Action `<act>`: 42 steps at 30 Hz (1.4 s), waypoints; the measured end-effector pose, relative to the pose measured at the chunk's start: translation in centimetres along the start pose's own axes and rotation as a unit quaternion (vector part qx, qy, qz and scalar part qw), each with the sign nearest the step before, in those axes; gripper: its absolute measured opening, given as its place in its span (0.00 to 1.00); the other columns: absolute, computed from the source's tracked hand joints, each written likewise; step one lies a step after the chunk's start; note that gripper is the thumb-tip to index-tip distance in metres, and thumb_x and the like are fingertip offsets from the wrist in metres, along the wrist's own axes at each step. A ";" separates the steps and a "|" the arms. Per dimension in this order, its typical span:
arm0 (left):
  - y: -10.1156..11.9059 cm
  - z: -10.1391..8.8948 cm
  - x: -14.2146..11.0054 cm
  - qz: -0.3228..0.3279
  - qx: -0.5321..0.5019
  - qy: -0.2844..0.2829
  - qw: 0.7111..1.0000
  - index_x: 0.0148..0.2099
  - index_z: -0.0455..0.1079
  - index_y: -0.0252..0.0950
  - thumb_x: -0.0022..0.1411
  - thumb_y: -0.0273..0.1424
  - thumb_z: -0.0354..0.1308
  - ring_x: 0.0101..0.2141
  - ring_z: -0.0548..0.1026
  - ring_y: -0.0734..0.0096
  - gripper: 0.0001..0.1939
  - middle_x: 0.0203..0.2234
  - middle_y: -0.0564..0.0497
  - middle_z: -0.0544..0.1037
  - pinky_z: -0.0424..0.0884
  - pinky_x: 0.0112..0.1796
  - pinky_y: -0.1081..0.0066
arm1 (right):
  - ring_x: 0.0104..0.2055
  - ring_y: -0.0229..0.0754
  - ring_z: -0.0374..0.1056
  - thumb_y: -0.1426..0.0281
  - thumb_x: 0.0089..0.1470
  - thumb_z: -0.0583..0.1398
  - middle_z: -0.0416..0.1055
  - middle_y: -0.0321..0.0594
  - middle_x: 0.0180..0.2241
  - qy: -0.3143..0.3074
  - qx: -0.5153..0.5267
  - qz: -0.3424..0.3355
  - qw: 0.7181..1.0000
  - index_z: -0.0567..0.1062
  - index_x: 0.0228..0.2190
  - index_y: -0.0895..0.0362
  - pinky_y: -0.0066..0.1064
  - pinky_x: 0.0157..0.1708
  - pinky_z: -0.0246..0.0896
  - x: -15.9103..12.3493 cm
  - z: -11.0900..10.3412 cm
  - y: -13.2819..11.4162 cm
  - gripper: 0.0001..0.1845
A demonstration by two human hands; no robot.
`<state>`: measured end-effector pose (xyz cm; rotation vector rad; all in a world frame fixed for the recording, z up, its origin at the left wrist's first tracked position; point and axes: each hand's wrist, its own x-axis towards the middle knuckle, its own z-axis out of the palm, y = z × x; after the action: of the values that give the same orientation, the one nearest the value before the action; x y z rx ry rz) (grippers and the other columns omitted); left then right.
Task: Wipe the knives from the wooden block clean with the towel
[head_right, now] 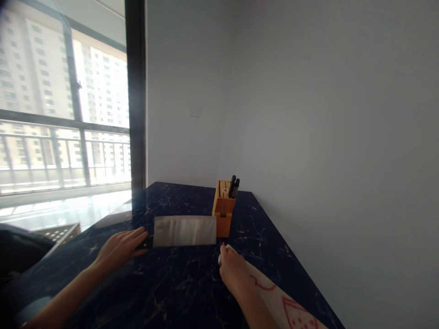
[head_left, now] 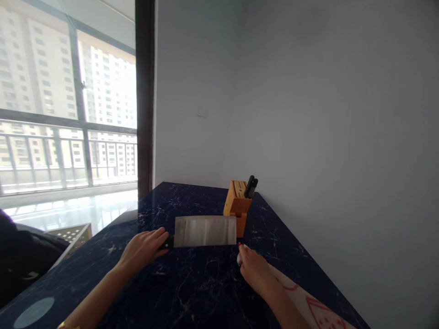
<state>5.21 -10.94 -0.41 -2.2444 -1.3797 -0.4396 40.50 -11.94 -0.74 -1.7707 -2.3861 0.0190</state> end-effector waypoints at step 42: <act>8.2 -1.4 1.6 0.012 -0.080 -0.180 0.980 0.36 0.67 0.39 0.59 0.47 0.46 0.30 0.76 0.60 0.18 0.29 0.49 0.76 0.66 0.30 0.69 | 0.39 0.42 0.64 0.77 0.51 0.51 0.68 0.42 0.35 0.209 0.098 0.028 0.972 0.66 0.34 0.57 0.30 0.39 0.56 1.5 -0.6 0.3 0.07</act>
<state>13.21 -13.69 -0.30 -2.5639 -1.5351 -0.1406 40.49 -10.52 0.01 -1.5678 -1.9638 -0.0983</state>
